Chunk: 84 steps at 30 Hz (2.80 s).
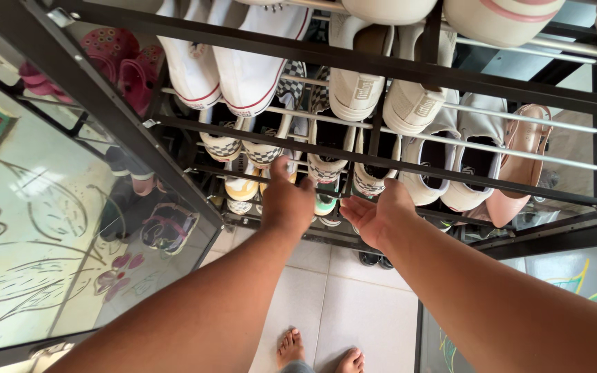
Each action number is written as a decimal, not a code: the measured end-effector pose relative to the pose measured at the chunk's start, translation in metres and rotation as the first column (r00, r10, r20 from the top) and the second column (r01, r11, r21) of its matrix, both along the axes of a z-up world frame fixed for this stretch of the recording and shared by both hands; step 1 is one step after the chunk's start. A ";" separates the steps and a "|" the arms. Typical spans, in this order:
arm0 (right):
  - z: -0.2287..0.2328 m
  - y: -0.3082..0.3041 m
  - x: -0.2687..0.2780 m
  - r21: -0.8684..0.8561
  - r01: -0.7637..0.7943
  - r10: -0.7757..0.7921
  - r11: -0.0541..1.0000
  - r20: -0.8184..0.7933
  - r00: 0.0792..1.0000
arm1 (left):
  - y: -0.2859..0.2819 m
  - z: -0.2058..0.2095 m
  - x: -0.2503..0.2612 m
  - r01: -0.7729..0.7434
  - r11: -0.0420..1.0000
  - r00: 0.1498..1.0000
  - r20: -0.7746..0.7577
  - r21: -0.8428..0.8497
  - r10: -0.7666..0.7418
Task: The person wipes several pairs of shoes with a brown cloth, including checkered slip-ons, white slip-ons, and white sneakers with green accents. The person takes shoes from a glass-fronted shoe rack, wipes them on a scooter seat, and returns them to the rack.
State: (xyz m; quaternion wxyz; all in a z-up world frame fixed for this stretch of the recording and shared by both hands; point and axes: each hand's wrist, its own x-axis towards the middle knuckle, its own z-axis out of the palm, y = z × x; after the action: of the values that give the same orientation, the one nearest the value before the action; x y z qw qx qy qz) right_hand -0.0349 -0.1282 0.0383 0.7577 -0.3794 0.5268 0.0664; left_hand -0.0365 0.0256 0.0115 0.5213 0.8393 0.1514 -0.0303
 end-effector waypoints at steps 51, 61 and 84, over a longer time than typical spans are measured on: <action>0.137 -0.002 -0.147 -0.071 -0.272 0.279 0.960 0.125 0.952 | 0.071 0.166 -0.107 -0.021 0.908 0.933 -0.333 -0.419 -0.133; 0.207 -0.051 -0.327 -0.225 -0.185 0.251 0.957 0.318 0.914 | -0.030 0.229 -0.244 0.212 0.849 0.904 -0.232 -0.484 -0.358; 0.273 -0.167 -0.710 -0.371 0.478 -0.382 0.796 0.303 0.873 | -0.260 0.293 -0.520 0.805 0.293 0.247 -0.157 -0.516 -0.956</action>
State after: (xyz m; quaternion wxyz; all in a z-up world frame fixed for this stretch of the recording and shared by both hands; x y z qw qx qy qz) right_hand -0.7447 -0.2949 0.3110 0.7003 -0.4131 0.5165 -0.2686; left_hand -0.5563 -0.2344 0.3040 0.4915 0.6400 -0.2492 -0.5355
